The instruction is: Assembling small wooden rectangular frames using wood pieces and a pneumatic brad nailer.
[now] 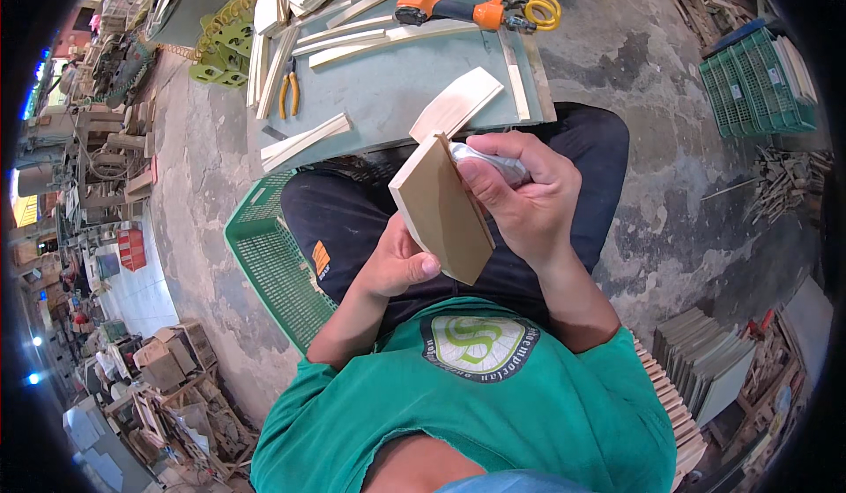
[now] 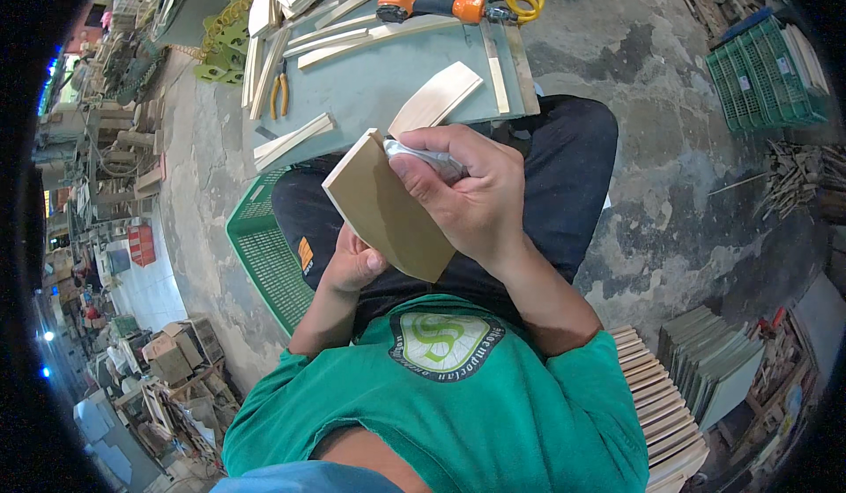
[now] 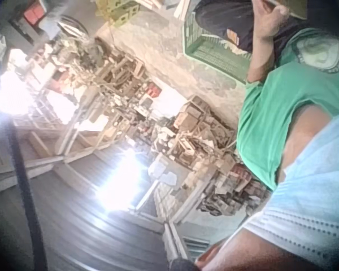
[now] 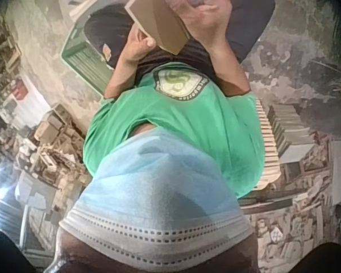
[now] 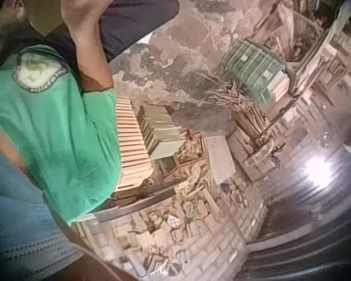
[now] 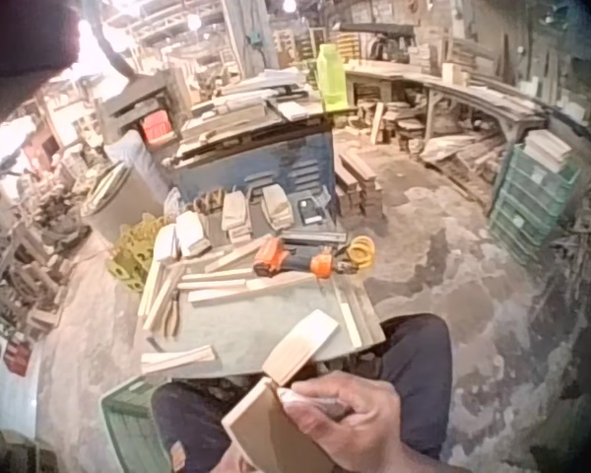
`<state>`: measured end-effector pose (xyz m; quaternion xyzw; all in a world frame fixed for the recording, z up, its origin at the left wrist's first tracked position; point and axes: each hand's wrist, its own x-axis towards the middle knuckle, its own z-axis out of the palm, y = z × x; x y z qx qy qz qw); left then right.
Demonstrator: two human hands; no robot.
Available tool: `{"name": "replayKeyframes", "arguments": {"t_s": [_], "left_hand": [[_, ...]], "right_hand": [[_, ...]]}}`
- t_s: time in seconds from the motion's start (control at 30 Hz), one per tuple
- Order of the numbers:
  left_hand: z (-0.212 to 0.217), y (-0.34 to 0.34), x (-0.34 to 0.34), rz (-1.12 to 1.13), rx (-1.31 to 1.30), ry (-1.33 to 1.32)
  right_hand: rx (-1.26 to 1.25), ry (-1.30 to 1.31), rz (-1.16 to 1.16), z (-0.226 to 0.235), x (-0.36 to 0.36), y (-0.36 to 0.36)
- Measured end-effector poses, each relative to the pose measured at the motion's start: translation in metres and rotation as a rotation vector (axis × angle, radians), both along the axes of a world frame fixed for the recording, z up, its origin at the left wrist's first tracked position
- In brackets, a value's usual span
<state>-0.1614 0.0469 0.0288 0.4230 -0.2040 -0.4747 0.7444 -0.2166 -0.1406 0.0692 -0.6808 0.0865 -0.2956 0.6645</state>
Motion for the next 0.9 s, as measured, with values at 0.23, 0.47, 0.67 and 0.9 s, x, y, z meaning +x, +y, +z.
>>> {"name": "replayKeyframes", "arguments": {"t_s": [0.23,0.47,0.67,0.9], "left_hand": [[0.008,-0.006,0.000,0.016,-0.007,-0.049],[0.007,-0.005,0.002,0.004,0.018,-0.092],[0.011,-0.005,0.007,-0.008,0.032,-0.092],[0.010,-0.008,0.009,0.097,0.022,-0.147]], "right_hand": [[-0.033,-0.007,0.003,0.001,-0.001,-0.001],[-0.056,0.014,-0.023,0.000,-0.003,-0.002],[-0.097,0.042,-0.022,-0.001,-0.006,-0.003],[-0.113,0.128,-0.037,-0.001,-0.012,0.000]]}}
